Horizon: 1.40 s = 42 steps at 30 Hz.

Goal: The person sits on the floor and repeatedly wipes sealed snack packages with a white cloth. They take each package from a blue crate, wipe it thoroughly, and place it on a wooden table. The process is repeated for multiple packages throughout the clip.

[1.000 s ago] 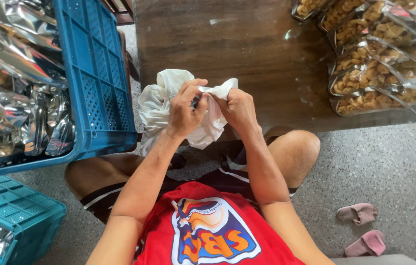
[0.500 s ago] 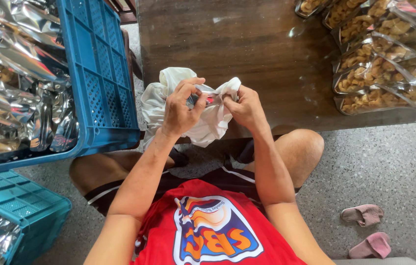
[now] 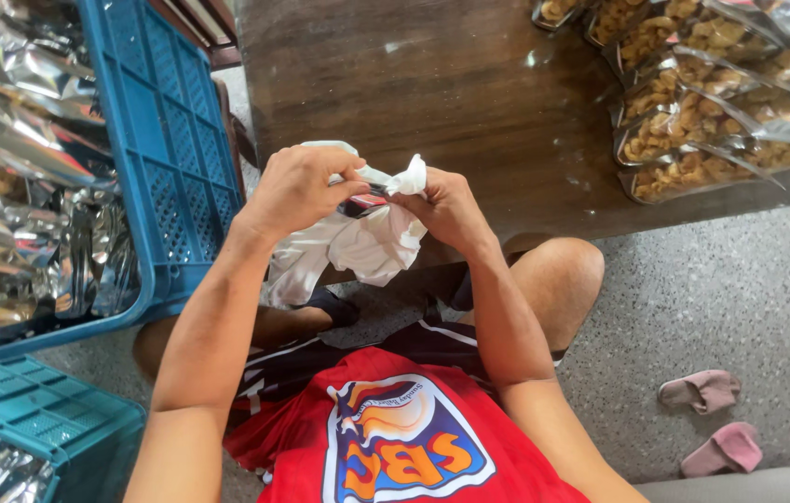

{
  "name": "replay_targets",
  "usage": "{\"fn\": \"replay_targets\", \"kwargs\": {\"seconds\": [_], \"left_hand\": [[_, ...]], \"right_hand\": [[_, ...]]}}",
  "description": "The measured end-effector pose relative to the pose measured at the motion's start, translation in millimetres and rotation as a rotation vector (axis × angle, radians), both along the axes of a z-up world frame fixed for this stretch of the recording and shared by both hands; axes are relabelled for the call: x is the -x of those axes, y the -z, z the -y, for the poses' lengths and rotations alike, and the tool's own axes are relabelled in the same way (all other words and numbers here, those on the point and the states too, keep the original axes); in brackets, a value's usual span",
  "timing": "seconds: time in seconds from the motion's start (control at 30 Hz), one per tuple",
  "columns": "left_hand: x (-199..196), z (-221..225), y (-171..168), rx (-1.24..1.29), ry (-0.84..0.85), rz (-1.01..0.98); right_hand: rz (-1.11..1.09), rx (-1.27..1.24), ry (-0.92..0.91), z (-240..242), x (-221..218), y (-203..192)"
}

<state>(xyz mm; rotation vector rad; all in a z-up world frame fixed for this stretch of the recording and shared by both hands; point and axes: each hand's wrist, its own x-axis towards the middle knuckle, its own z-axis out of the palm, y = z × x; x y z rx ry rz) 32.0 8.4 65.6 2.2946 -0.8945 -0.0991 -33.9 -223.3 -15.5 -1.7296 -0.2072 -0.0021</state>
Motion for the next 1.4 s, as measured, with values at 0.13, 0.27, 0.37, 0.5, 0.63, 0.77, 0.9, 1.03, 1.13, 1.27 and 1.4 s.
{"fn": "replay_targets", "kwargs": {"seconds": [0.13, 0.27, 0.37, 0.5, 0.63, 0.77, 0.9, 1.03, 1.13, 1.27, 1.4], "left_hand": [[-13.9, 13.3, -7.5, 0.208, -0.025, -0.49], [-34.9, 32.3, -25.2, 0.17, 0.125, -0.683], [-49.1, 51.6, -36.6, 0.017, 0.254, -0.568], [-68.2, 86.4, -36.4, -0.071, -0.003, -0.447], [-104.3, 112.5, -27.2, 0.243, -0.197, -0.639], [-128.6, 163.8, 6.2, 0.464, -0.287, -0.758], [-161.4, 206.5, 34.1, 0.529, -0.381, -0.802], [-190.7, 238.3, 59.8, 0.598, -0.434, -0.821], [-196.3, 277.2, 85.2, 0.623, -0.552, -0.872], [-192.8, 348.2, 113.6, 0.905, -0.611, -0.838], [-178.4, 399.5, 129.1, 0.803, -0.688, -0.601]], "right_hand": [[-0.12, -0.174, 0.03, 23.7, -1.6, 0.4], [-0.148, -0.354, -0.007, 58.8, 8.7, 5.1], [-0.129, -0.403, 0.024, 79.1, 14.9, 12.2], [-0.098, -0.584, 0.399, 97.1, 9.3, 22.4], [-0.062, -1.143, 0.519, 114.2, 15.4, 20.0], [-0.172, -1.202, 0.511, 119.8, 19.9, 11.0], [-0.06, -1.352, 0.693, 139.6, 25.1, 14.9], [-0.087, -1.244, 0.701, 157.3, 34.8, 42.5], [-0.271, -0.836, 0.644, 140.5, 29.3, 66.3], [-0.148, -0.302, 0.359, 114.3, 17.1, 76.0], [-0.236, 0.011, 0.441, 106.5, 14.8, 58.3]]}}
